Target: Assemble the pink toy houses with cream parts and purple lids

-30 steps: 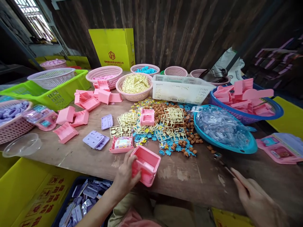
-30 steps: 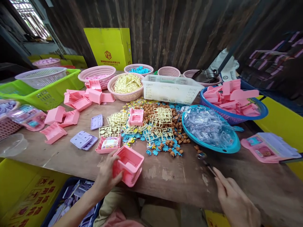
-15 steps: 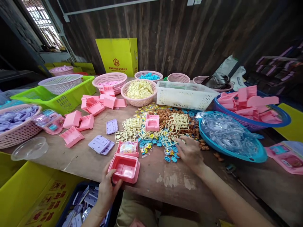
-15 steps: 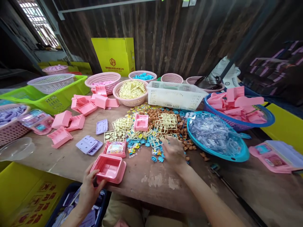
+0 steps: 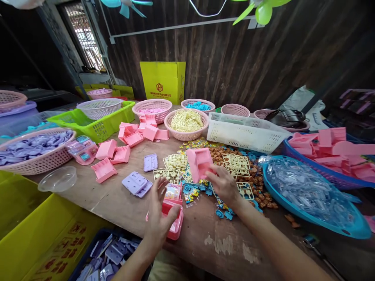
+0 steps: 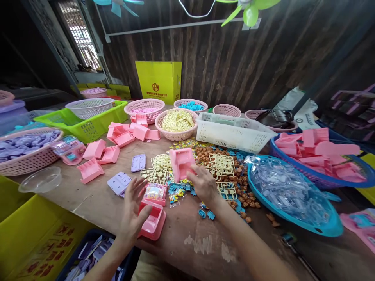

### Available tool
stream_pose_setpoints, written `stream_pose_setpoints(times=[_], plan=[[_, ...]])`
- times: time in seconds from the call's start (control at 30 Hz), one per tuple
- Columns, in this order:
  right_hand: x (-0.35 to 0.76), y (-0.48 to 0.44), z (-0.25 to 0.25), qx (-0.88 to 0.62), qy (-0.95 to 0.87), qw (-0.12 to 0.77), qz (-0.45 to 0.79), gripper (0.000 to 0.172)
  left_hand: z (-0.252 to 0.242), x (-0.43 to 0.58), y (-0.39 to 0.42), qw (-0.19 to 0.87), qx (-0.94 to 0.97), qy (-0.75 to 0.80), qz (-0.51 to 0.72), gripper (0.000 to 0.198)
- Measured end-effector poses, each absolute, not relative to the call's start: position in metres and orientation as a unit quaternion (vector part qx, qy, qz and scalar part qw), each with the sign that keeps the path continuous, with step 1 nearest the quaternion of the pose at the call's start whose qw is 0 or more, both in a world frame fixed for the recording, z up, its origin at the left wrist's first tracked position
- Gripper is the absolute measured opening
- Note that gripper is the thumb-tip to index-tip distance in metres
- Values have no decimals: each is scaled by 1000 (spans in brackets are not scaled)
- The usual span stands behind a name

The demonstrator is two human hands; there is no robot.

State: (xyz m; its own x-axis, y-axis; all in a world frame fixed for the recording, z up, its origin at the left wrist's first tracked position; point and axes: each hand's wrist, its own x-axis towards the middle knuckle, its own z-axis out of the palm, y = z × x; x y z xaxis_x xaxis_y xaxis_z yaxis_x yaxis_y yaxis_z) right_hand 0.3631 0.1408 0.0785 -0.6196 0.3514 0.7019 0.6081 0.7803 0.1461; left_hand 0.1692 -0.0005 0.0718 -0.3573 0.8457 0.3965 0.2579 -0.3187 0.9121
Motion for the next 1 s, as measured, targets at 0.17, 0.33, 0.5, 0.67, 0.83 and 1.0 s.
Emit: stream_pose_setpoints(times=[0.17,0.33,0.5,0.67,0.83,1.0], plan=[[385,77,72,-200,-883,418,-69,32,90,204,11,433,494,429,620,84],[363,40,81,-406,-572,530,476,35,86,213,14,130,655,469,578,76],[337,33,104,-286,-295,445,796,71,94,199,17,-88,831,372,403,60],[335,47,104,-306,-315,420,795,72,102,170,22,-30,857,389,337,56],[364,53,100,-359,-422,438,708,70,94,55,56,-16,588,765,262,54],[398,44,96,-387,-508,394,661,74,75,-42,49,-24,411,901,140,31]])
